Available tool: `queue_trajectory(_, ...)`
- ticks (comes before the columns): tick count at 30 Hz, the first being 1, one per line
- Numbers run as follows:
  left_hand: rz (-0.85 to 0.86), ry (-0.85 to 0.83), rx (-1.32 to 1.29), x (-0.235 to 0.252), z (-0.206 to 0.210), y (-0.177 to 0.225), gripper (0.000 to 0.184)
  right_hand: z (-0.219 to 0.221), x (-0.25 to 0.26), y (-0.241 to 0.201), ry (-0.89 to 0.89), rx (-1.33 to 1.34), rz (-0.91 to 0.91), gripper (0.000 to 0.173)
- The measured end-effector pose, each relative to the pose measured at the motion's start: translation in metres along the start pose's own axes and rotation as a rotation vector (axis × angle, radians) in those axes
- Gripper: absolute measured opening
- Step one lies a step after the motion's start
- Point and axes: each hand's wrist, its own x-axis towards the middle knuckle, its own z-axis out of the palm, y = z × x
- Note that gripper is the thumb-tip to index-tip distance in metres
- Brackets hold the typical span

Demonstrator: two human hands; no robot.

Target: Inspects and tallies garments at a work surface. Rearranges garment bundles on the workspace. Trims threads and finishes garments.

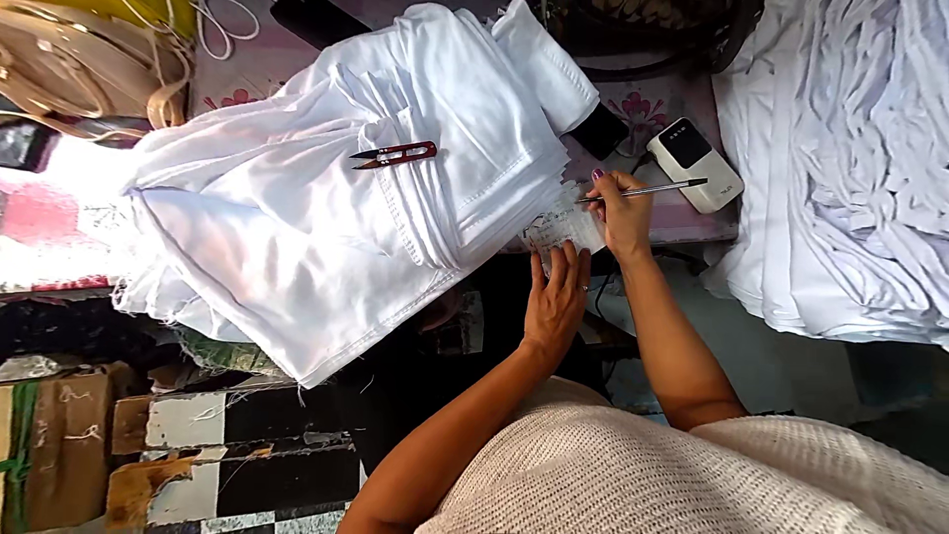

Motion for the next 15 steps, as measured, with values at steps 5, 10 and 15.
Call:
queue_trajectory(5,0.003,0.018,0.054,0.003,0.004,0.0,0.053,0.001,-0.003,-0.01,0.019,-0.025,0.001,0.026)
queue_trajectory(10,0.002,0.036,-0.005,0.01,0.005,-0.001,0.053,0.001,-0.009,-0.007,-0.082,-0.03,-0.061,0.021)
queue_trajectory(15,0.031,0.035,0.045,0.007,0.007,0.003,0.049,0.001,-0.011,-0.002,-0.088,-0.112,-0.084,0.025)
